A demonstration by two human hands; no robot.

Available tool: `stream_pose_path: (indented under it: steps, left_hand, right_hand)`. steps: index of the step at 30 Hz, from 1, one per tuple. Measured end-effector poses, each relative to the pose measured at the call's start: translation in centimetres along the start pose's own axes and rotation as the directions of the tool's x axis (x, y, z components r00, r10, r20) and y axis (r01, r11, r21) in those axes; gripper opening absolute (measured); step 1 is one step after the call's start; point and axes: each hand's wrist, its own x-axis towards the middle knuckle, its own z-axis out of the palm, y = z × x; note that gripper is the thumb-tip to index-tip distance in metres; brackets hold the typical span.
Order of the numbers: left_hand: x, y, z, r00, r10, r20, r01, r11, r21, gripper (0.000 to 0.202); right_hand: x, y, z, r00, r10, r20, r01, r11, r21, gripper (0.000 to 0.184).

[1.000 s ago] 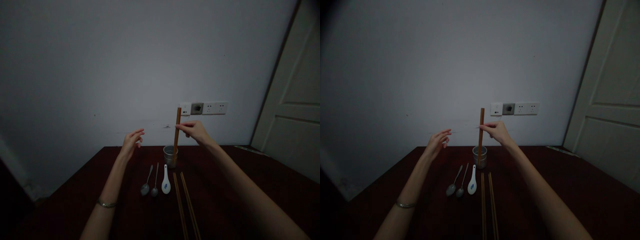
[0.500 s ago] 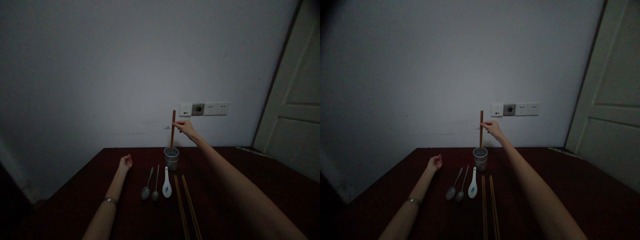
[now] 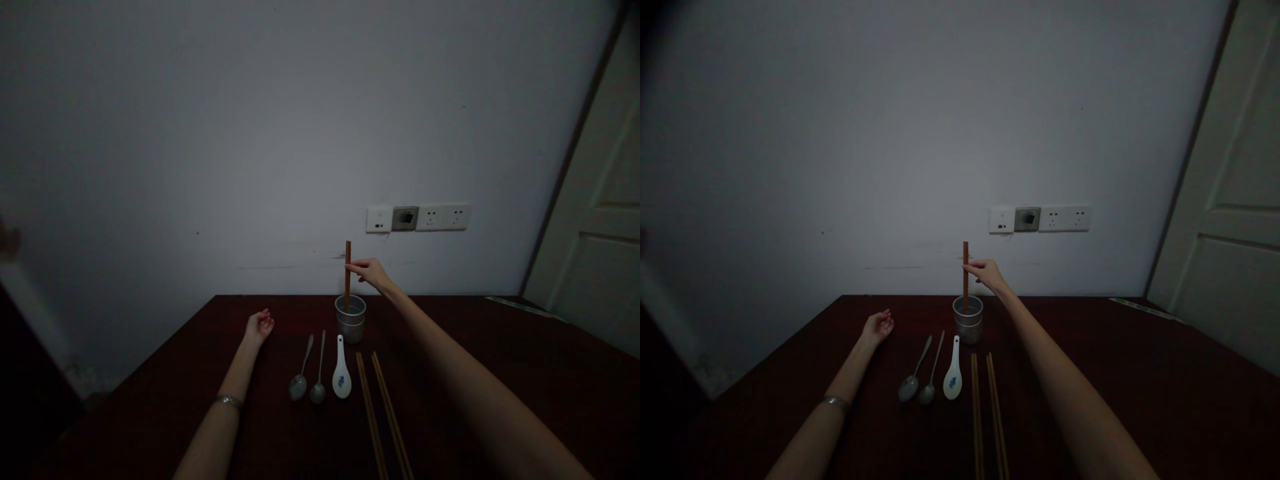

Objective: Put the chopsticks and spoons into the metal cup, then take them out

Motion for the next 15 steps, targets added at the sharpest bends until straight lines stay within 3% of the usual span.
stream_pose_path:
  steps: [15]
  left_hand:
    - [0.8,-0.1,-0.3,1.000,-0.010,0.011,0.010,1.000,0.000,0.022]
  right_hand:
    - [-0.4,1.5,1.3,0.996,0.087,0.032,-0.088,0.996,0.011,0.033]
